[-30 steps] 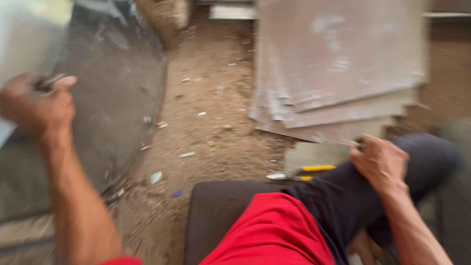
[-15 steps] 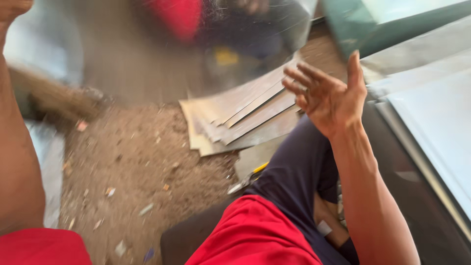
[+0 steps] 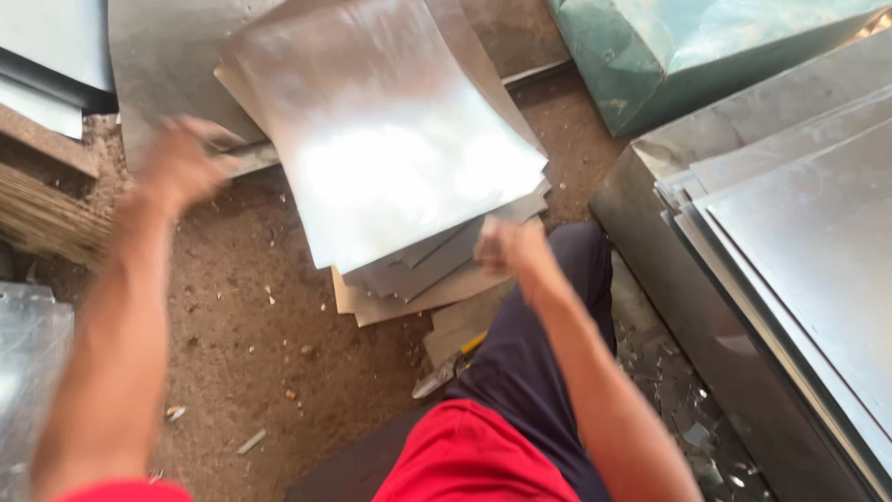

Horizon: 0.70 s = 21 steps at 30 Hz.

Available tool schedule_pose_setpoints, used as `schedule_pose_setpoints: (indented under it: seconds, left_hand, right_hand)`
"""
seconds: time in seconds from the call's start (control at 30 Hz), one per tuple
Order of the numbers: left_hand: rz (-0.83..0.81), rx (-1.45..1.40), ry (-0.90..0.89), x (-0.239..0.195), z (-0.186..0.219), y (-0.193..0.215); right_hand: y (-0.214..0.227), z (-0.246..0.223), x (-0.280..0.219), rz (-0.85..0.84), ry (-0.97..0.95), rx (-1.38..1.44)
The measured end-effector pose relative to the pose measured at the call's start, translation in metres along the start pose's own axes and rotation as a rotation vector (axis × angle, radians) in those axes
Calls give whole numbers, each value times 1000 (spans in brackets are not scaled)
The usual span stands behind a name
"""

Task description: The person cuts a notch into the corner of several metal sheets using shears by hand while sitting on the floor, then stacks the cut sheets aside.

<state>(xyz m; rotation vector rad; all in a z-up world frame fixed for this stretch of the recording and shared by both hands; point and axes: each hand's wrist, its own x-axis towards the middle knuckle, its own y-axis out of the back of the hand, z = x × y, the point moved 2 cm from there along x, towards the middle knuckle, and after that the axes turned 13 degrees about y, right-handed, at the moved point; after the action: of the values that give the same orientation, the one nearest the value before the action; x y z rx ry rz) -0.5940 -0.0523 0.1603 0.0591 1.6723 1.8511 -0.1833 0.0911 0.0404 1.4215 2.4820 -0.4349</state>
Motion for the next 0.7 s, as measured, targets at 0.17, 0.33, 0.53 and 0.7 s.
schedule_pose_setpoints:
  seconds: [0.17, 0.33, 0.53, 0.7]
  left_hand:
    - [-398, -85, -82, -43, 56, -137]
    - [-154, 246, -541, -58, 117, -268]
    - [-38, 526, -751, -55, 134, -347]
    - [26, 428, -914, -33, 132, -356]
  right_hand:
    - [12, 56, -49, -167, 34, -216]
    - [68, 47, -121, 14, 169, -437]
    - [162, 98, -226, 457, 15, -499]
    - [195, 190, -286, 668, -124, -397]
